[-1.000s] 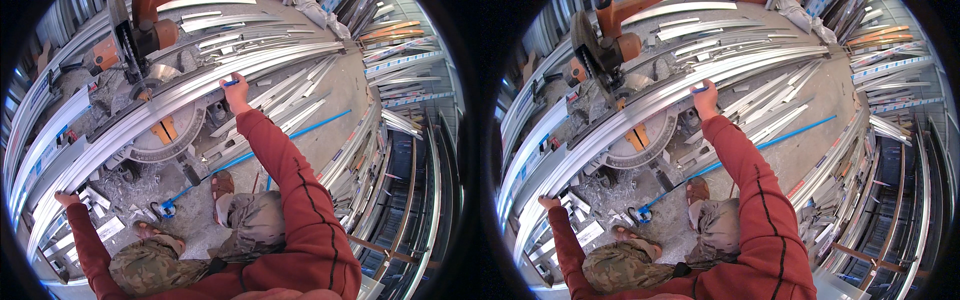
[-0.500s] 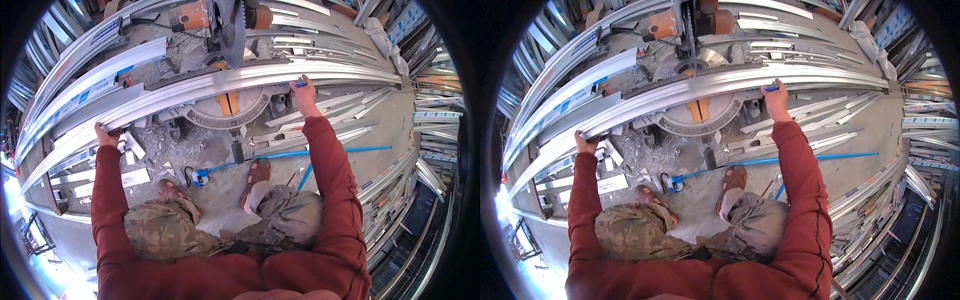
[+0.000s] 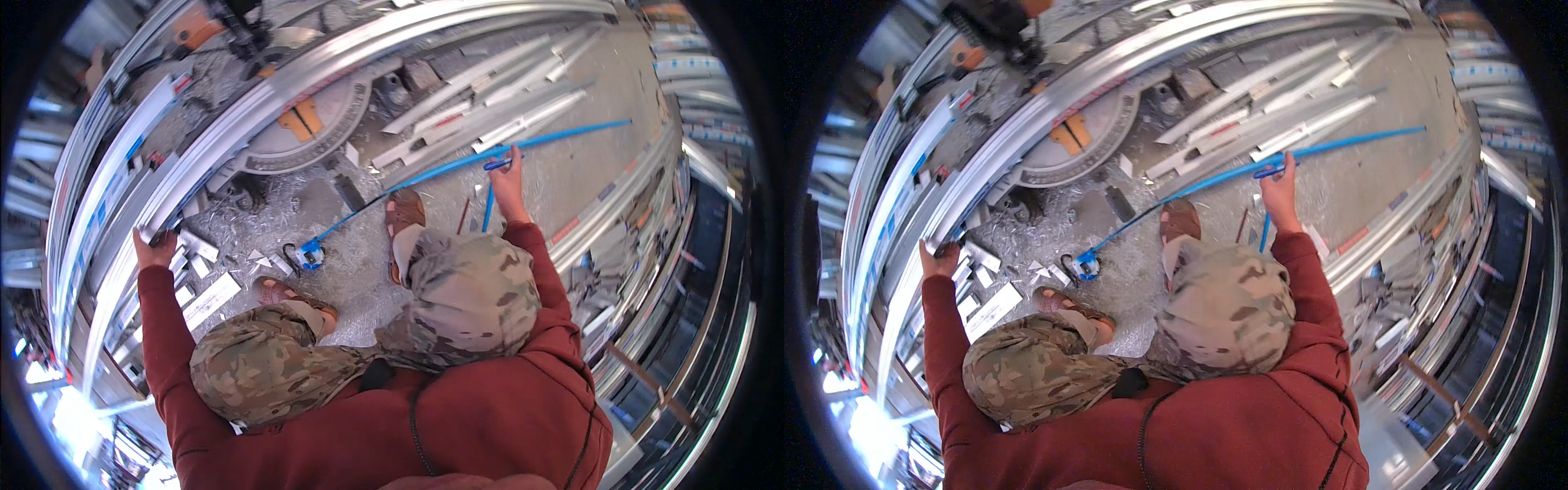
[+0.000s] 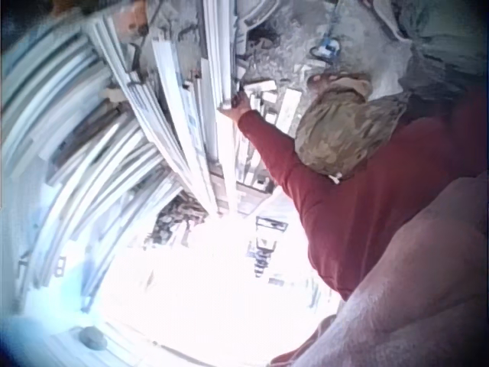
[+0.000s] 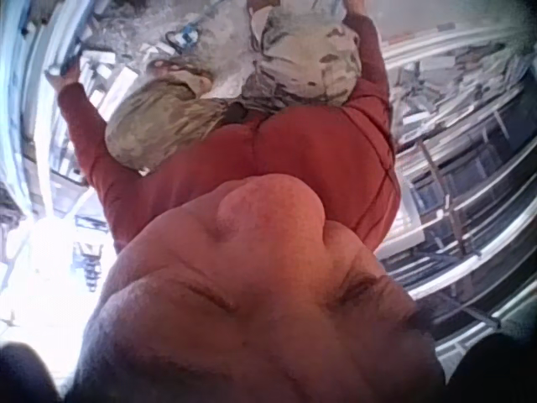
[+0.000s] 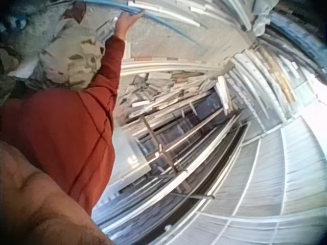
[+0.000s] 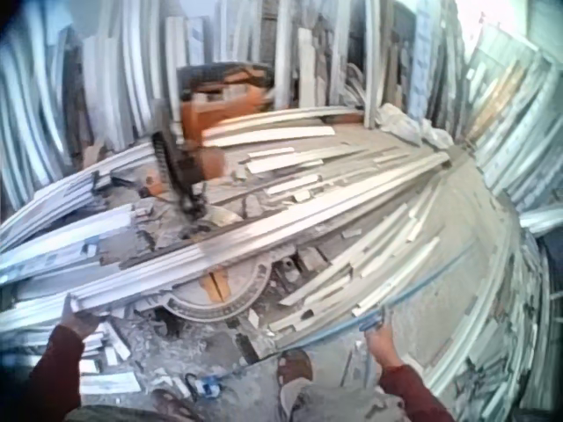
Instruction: The person measures and marks aluminum profiles with a tape measure and marker, then uses a miter saw to cut them to length. The person repeatedly positions the profiles, cuts them, and sets the cut pieces aside.
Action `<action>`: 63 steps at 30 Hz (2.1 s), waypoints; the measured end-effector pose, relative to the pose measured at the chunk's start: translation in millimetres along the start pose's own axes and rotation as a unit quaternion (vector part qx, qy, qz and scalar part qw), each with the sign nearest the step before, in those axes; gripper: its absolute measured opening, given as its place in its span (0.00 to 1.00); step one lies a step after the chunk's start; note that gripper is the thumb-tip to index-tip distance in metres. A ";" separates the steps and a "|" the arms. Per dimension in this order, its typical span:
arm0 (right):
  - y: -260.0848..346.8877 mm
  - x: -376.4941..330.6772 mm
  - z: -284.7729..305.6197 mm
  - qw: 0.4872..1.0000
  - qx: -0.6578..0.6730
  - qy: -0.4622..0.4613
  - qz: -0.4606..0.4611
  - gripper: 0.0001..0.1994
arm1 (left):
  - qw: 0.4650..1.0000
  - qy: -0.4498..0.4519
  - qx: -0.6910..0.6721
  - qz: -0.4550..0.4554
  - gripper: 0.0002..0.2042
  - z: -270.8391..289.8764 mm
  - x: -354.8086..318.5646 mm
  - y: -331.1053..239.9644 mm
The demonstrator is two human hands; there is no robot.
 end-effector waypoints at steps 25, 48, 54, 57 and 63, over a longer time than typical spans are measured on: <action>-175.5 -196.4 3.4 0.967 -0.156 -0.042 -0.197 0.15 | 0.565 0.190 0.802 -0.034 0.31 -126.9 -269.0 54.1; -181.7 -175.6 -13.5 0.963 -0.178 -0.112 -0.169 0.17 | 0.590 0.211 0.779 -0.022 0.27 -123.6 -272.4 79.4; -146.4 -131.8 6.9 0.975 -0.047 -0.196 -0.094 0.20 | 0.623 0.208 0.747 -0.105 0.27 -109.4 -281.2 49.8; -30.2 -101.2 21.9 0.994 0.054 -0.092 -0.024 0.13 | 0.620 0.181 0.739 -0.192 0.25 -86.1 -314.6 30.0; 262.4 -140.8 52.1 0.907 0.304 0.204 0.207 0.18 | 0.698 0.252 0.562 -0.366 0.27 -31.9 -392.8 40.2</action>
Point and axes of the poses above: each hand's wrist, its own x-axis towards the middle knuckle, its own z-axis out of the back of the hand, y = z × x, the point moved 6 cm from there along x, towards the middle knuckle, and after that the axes turned 2 degrees about y, right-handed, at the moved point
